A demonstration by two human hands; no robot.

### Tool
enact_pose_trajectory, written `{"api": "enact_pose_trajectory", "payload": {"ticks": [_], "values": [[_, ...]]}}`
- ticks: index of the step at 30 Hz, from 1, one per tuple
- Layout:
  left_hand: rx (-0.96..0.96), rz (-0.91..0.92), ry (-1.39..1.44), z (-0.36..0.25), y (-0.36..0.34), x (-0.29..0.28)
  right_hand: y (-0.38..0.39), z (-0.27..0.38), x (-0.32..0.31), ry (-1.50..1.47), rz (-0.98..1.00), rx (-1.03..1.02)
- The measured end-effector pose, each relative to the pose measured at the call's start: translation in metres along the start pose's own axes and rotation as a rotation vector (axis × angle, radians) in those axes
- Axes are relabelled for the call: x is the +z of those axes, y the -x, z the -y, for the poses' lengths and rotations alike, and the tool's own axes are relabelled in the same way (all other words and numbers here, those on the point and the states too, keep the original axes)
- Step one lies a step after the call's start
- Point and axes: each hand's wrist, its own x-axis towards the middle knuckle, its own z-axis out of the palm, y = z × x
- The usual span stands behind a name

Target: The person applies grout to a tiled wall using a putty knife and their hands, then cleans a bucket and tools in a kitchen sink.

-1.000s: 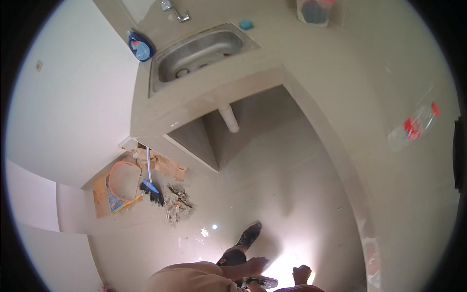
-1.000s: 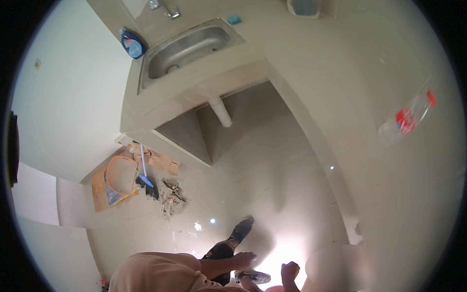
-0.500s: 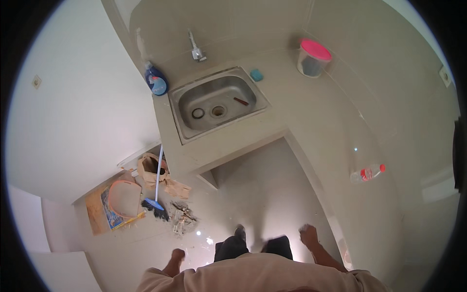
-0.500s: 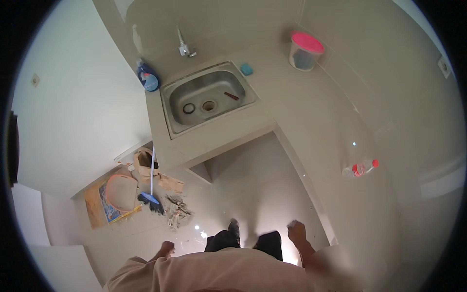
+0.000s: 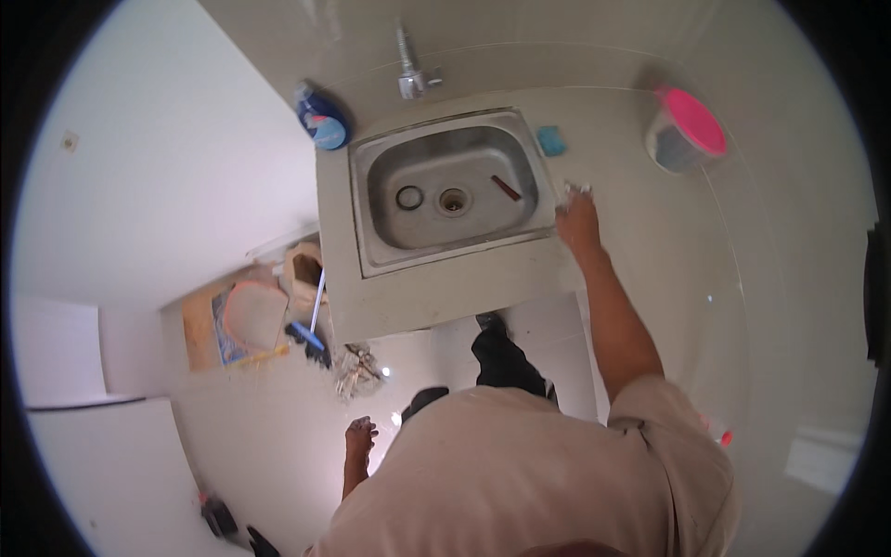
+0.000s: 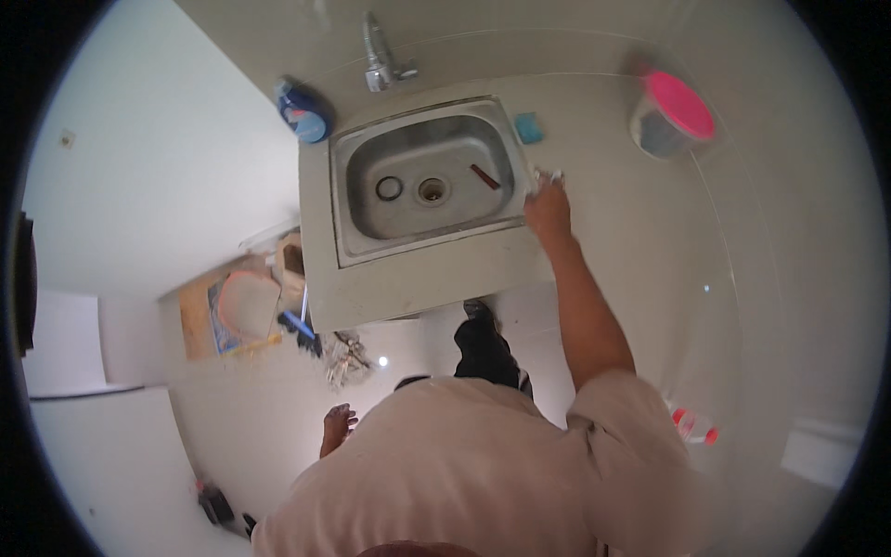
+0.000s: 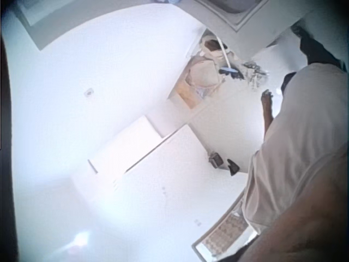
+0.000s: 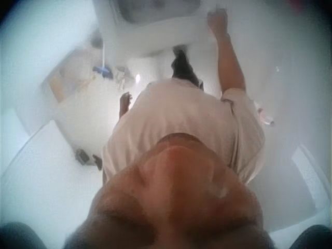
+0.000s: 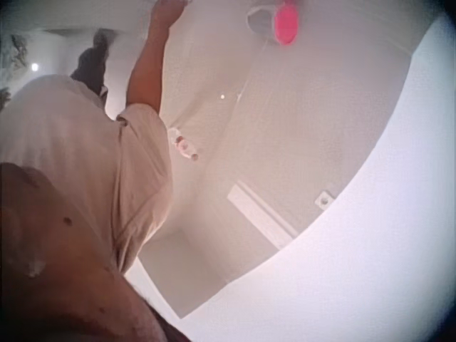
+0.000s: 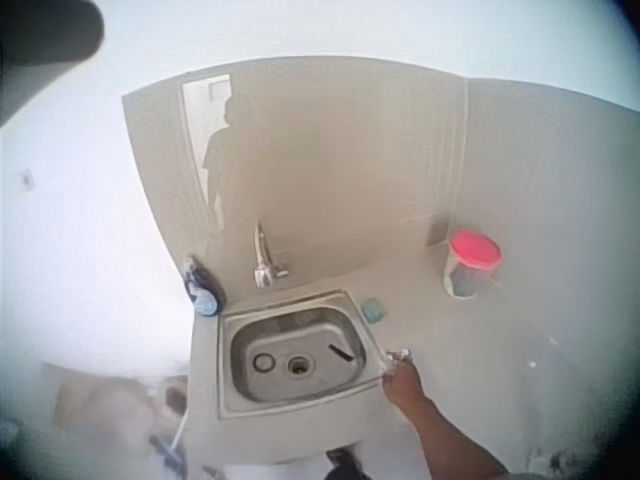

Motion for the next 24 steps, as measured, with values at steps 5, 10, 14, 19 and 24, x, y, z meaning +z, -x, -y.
{"api": "enact_pose_trajectory", "payload": {"ticks": [5, 10, 14, 19, 24], "values": [[-0.053, -0.138, -0.001, 0.011, 0.052, -0.009, -0.13, 0.007, 0.039, 0.288, -0.076, -0.032], [-0.22, -0.54, 0.51, 0.019, 0.116, 0.032, -0.182, 0.006, 0.058, 0.241, 0.35, 0.065], [-0.342, -0.483, 0.611, 0.037, 0.13, 0.098, -0.236, 0.024, 0.106, -0.373, 0.067, 0.093], [-0.47, -0.367, 0.679, 0.078, 0.161, 0.165, -0.285, 0.161, 0.128, -1.296, 0.202, 0.104], [-0.501, -0.388, 0.74, 0.089, 0.169, 0.184, -0.31, 0.19, 0.149, -1.368, 0.219, 0.105]]}}
